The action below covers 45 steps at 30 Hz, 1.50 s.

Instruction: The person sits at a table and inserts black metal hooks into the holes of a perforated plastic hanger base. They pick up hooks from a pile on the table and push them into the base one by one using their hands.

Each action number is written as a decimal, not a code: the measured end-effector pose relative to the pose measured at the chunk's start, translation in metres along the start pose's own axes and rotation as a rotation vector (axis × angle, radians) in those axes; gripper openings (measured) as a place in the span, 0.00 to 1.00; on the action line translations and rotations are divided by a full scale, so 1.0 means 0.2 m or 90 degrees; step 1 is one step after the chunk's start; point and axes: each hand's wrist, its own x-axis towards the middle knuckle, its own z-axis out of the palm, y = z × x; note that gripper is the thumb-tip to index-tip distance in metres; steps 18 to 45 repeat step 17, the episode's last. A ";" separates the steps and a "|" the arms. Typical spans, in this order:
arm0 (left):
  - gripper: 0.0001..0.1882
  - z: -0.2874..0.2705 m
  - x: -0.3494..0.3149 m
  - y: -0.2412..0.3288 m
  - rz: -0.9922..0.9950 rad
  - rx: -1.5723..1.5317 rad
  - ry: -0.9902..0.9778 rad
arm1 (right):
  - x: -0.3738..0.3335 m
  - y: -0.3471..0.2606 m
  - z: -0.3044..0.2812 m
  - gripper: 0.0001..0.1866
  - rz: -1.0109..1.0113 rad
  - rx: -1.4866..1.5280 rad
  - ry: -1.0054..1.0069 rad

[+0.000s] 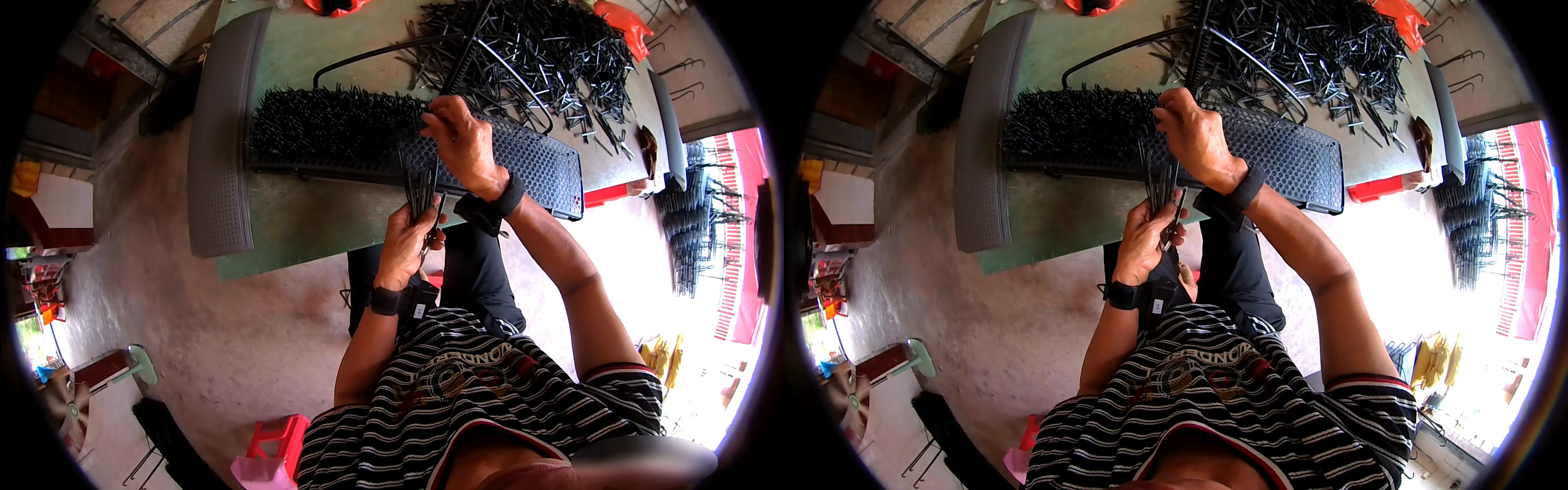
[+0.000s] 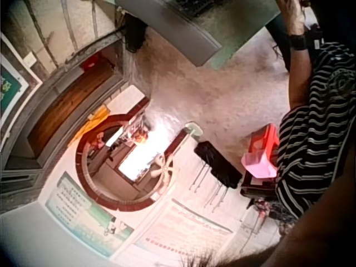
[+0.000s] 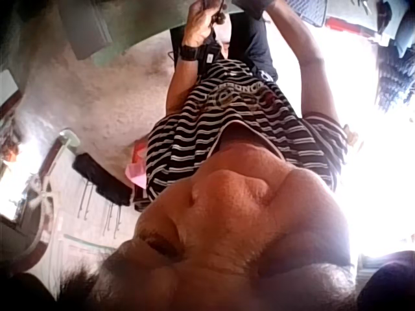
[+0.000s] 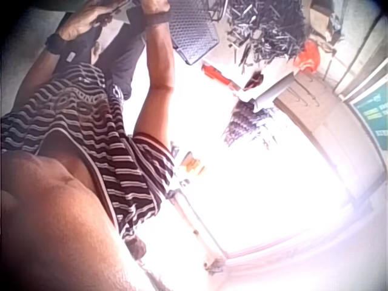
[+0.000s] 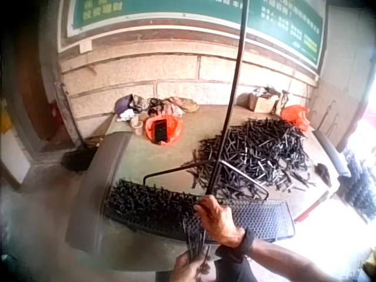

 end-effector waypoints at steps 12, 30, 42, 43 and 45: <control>0.13 -0.01 0.01 -0.01 0.013 0.011 -0.005 | 0.01 -0.01 0.01 0.09 -0.120 -0.354 -0.160; 0.16 -0.05 0.05 -0.07 0.056 0.038 -0.028 | -0.05 -0.09 0.04 0.20 -0.040 -0.440 -0.246; 0.16 -0.05 0.05 -0.07 0.056 0.038 -0.028 | -0.05 -0.09 0.04 0.20 -0.040 -0.440 -0.246; 0.16 -0.05 0.05 -0.07 0.056 0.038 -0.028 | -0.05 -0.09 0.04 0.20 -0.040 -0.440 -0.246; 0.16 -0.05 0.05 -0.07 0.056 0.038 -0.028 | -0.05 -0.09 0.04 0.20 -0.040 -0.440 -0.246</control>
